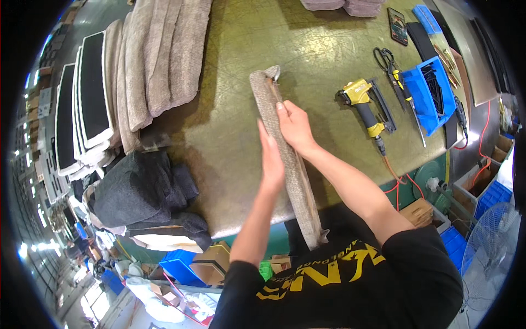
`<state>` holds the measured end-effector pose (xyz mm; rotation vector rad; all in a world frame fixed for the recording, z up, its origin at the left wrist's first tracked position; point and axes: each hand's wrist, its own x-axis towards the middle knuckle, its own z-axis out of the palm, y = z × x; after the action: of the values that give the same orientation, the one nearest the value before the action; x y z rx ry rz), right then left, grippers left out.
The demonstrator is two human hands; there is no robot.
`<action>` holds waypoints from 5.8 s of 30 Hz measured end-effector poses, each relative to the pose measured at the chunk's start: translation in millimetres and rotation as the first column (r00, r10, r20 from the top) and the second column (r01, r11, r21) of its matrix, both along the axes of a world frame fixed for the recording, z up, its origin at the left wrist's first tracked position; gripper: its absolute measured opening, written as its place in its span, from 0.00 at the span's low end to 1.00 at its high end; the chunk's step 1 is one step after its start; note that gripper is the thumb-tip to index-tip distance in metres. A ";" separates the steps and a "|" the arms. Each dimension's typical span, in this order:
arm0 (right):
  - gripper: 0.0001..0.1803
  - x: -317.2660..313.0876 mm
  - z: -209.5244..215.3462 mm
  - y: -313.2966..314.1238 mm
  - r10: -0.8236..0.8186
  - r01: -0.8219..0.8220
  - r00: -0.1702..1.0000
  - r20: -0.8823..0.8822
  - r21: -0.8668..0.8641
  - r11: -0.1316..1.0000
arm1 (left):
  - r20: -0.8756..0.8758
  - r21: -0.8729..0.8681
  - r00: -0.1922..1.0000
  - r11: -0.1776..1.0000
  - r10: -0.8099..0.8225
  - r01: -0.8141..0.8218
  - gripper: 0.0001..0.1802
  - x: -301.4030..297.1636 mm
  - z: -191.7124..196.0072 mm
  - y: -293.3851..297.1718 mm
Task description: Applying and stapling fabric and backing materials to wooden furniture components using a pneumatic staple gun.
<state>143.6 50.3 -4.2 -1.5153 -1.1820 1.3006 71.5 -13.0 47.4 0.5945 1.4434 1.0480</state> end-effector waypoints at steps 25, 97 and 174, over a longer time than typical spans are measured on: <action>0.46 205.5 -10.4 6.1 0.206 -0.281 0.386 0.899 -0.098 0.955 | -0.208 0.223 0.978 0.975 0.021 0.026 0.34 -77.0 -76.9 12.9; 0.06 31.7 63.4 -83.1 0.184 -0.375 0.896 -0.403 -0.470 0.799 | -0.299 0.063 0.954 0.998 -0.004 0.024 0.38 -10.9 -12.7 -102.3; 0.15 32.1 91.4 35.4 0.910 -0.853 -0.079 0.406 -0.500 0.149 | 0.180 0.128 0.974 0.978 0.141 -0.165 0.52 -39.3 -69.1 -88.3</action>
<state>175.7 85.8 87.2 -1.1034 -3.0857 1.5934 32.2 -101.4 -21.7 0.4875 1.2870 1.3009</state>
